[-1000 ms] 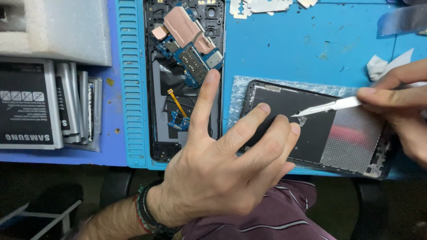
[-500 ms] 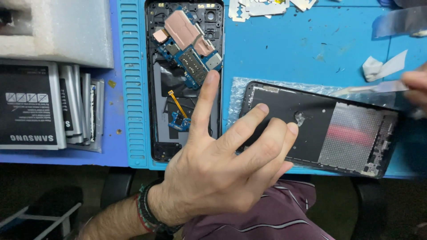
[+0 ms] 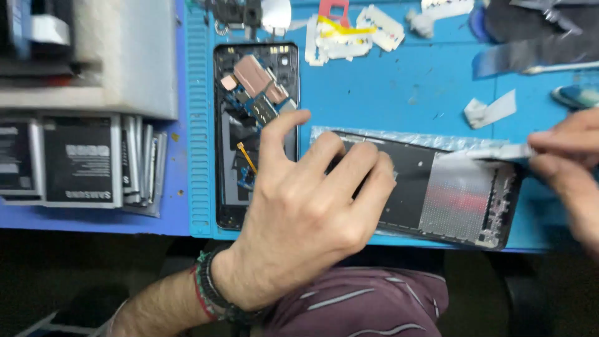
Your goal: The person uses a small brush to clean the back of a disassembled smartphone, then uses tweezers and a blade to remove adhesive residue. The person flips the phone over to show the internal components and continues cleaning the back surface.
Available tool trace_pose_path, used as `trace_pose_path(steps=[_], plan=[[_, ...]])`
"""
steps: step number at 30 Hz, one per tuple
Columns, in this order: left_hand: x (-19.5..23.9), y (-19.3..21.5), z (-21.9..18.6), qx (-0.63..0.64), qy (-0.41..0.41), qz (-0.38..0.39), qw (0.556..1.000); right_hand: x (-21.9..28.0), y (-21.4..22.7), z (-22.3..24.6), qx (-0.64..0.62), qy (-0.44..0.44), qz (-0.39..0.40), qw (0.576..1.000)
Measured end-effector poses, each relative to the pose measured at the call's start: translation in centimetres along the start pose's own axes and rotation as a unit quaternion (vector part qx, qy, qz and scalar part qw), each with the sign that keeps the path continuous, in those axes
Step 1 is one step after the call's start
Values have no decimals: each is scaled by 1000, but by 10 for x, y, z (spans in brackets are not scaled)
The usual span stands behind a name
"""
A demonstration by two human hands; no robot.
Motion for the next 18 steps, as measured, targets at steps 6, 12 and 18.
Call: trace_pose_path(steps=[6, 12, 18], plan=[[-18, -1, -20, -16, -55, 10, 998, -14, 57, 136, 5, 153, -125, 980], [-14, -22, -39, -116, -197, 93, 969, -15, 65, 141, 28, 118, -116, 986], [-21, -38, -34, -121, -373, 113, 913, -6, 66, 126, -13, 134, -146, 980]])
Point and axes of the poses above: each hand's wrist, its own x-axis away from the middle knuckle, its own y-axis out of the back of the hand, z = x × y, the point moved 10 cm from there along -x, towards the middle knuckle, and after that the axes turned 4 degrees about x, right-handed, at the moved point
